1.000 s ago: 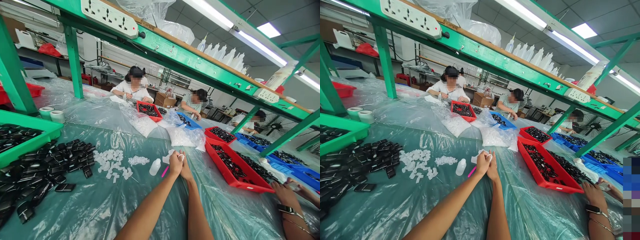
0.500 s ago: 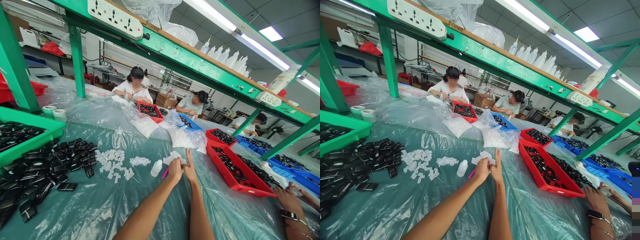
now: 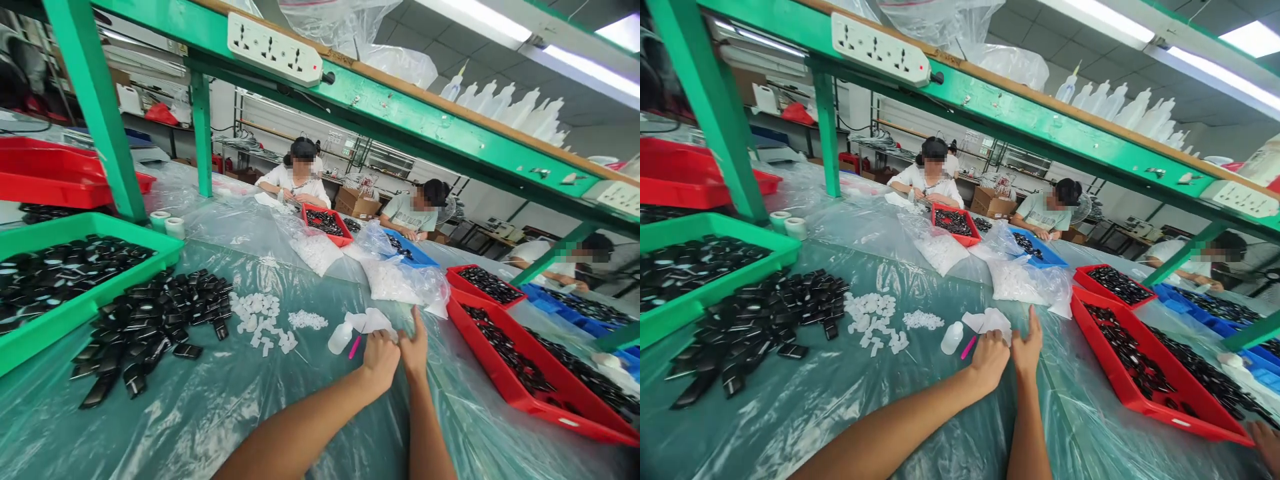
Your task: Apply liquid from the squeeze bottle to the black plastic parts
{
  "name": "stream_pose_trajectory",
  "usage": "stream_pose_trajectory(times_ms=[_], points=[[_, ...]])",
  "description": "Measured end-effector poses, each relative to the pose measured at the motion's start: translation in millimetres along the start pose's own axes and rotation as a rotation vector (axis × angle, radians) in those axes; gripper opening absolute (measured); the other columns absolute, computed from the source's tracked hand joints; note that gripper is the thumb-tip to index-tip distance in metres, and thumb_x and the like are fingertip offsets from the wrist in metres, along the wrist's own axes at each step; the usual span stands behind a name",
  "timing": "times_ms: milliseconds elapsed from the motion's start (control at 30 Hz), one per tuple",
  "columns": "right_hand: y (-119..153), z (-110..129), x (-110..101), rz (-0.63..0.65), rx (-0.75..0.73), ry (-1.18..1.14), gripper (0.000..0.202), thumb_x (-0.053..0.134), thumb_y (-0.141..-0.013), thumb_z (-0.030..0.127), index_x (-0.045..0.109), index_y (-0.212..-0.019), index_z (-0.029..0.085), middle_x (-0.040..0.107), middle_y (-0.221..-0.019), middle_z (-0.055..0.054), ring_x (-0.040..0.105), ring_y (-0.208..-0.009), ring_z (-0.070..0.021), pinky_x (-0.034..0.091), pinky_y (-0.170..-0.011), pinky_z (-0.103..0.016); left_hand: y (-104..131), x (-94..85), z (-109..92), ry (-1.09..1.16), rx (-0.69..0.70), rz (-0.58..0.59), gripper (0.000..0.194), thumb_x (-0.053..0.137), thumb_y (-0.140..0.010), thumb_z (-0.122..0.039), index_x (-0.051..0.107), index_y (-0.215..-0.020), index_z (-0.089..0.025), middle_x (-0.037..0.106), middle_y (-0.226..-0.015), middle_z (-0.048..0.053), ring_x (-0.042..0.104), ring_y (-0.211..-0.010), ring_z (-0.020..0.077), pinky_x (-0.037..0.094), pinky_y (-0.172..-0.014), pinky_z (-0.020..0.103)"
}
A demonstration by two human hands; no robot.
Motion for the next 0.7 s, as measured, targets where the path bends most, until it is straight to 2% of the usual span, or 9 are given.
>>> stream_pose_trajectory(times_ms=[67,167,233,300,333,367,467,567,700], points=[[-0.9,15.2,-13.0,-0.097,-0.043,0.029,0.058,0.043,-0.074,0.021,0.043,-0.131,0.011,0.050,-0.128,-0.014,0.043,-0.118,-0.0287,0.031,-0.098,-0.048,9.1,-7.1,-5.7,-0.109,0.003,0.014,0.026,0.045,-0.082,0.000,0.063,-0.101,-0.004,0.058,-0.107,0.024,0.055,-0.098,0.0352,0.045,-0.080,0.047],[-0.2,47.0,-30.7,-0.227,-0.133,0.062,0.042,0.043,-0.081,0.024,0.056,-0.118,0.009,0.058,-0.115,-0.017,0.049,-0.109,-0.0294,0.033,-0.093,-0.048,34.7,-22.6,-17.2,-0.229,0.095,0.066,0.030,0.056,-0.072,-0.003,0.062,-0.101,0.000,0.057,-0.106,0.027,0.054,-0.094,0.0400,0.044,-0.077,0.048],[3.5,72.4,-38.2,-0.291,-0.212,0.070,0.035,0.043,-0.083,0.023,0.060,-0.112,0.009,0.060,-0.108,-0.017,0.051,-0.105,-0.0283,0.033,-0.092,-0.047,62.6,-36.4,-22.9,-0.252,0.203,0.118,0.026,0.064,-0.068,-0.013,0.065,-0.093,-0.005,0.062,-0.096,0.021,0.058,-0.086,0.0349,0.045,-0.075,0.043],[10.6,99.6,-41.1,-0.329,-0.300,0.065,0.031,0.045,-0.084,0.019,0.062,-0.108,0.012,0.061,-0.104,-0.015,0.053,-0.102,-0.0267,0.033,-0.091,-0.045,96.7,-52.9,-24.1,-0.253,0.323,0.181,0.020,0.057,-0.077,-0.028,0.066,-0.086,-0.013,0.065,-0.086,0.013,0.060,-0.077,0.0284,0.046,-0.069,0.038],[15.4,113.3,-40.3,-0.332,-0.344,0.060,0.029,0.047,-0.083,0.017,0.063,-0.106,0.014,0.062,-0.102,-0.014,0.054,-0.099,-0.0256,0.034,-0.090,-0.044,112.9,-62.7,-18.6,-0.251,0.339,0.212,0.018,0.057,-0.077,-0.030,0.067,-0.080,-0.015,0.066,-0.079,0.010,0.061,-0.071,0.0258,0.046,-0.063,0.035],[21.0,127.1,-38.3,-0.327,-0.387,0.052,0.027,0.049,-0.081,0.015,0.064,-0.104,0.017,0.063,-0.099,-0.011,0.056,-0.095,-0.0242,0.036,-0.087,-0.042,128.2,-71.9,-9.8,-0.249,0.332,0.256,0.015,0.058,-0.077,-0.029,0.066,-0.079,-0.017,0.066,-0.076,0.008,0.062,-0.069,0.0244,0.046,-0.061,0.032],[43.4,172.1,-23.3,-0.235,-0.553,0.007,0.035,0.055,-0.075,0.008,0.064,-0.104,0.026,0.064,-0.092,-0.005,0.058,-0.085,-0.0202,0.041,-0.080,-0.037,161.6,-113.1,26.4,-0.217,0.231,0.267,0.014,0.057,-0.080,-0.031,0.066,-0.086,-0.021,0.067,-0.079,0.004,0.063,-0.074,0.0224,0.045,-0.064,0.029],[76.8,220.4,7.0,0.034,-0.792,-0.096,0.051,0.054,-0.074,0.001,0.056,-0.118,0.027,0.063,-0.092,-0.006,0.058,-0.082,-0.0198,0.044,-0.073,-0.034,180.7,-162.1,75.5,-0.228,0.055,0.196,0.017,0.053,-0.085,-0.026,0.064,-0.097,-0.025,0.067,-0.088,0.002,0.062,-0.082,0.0203,0.045,-0.069,0.027],[112.7,252.6,47.7,0.402,-0.882,-0.180,0.051,0.048,-0.078,0.000,0.051,-0.122,0.025,0.061,-0.088,-0.006,0.055,-0.076,-0.0190,0.044,-0.064,-0.032,194.6,-236.2,142.0,-0.384,-0.162,0.021,0.027,0.042,-0.088,-0.017,0.064,-0.103,-0.024,0.065,-0.103,0.004,0.059,-0.095,0.0214,0.044,-0.081,0.030]])
Point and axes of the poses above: each hand's wrist, its own y-axis away from the middle knuckle, its own x-axis out of the palm, z = x × y, the point moved 10 cm from there along -y, towards the middle knuckle
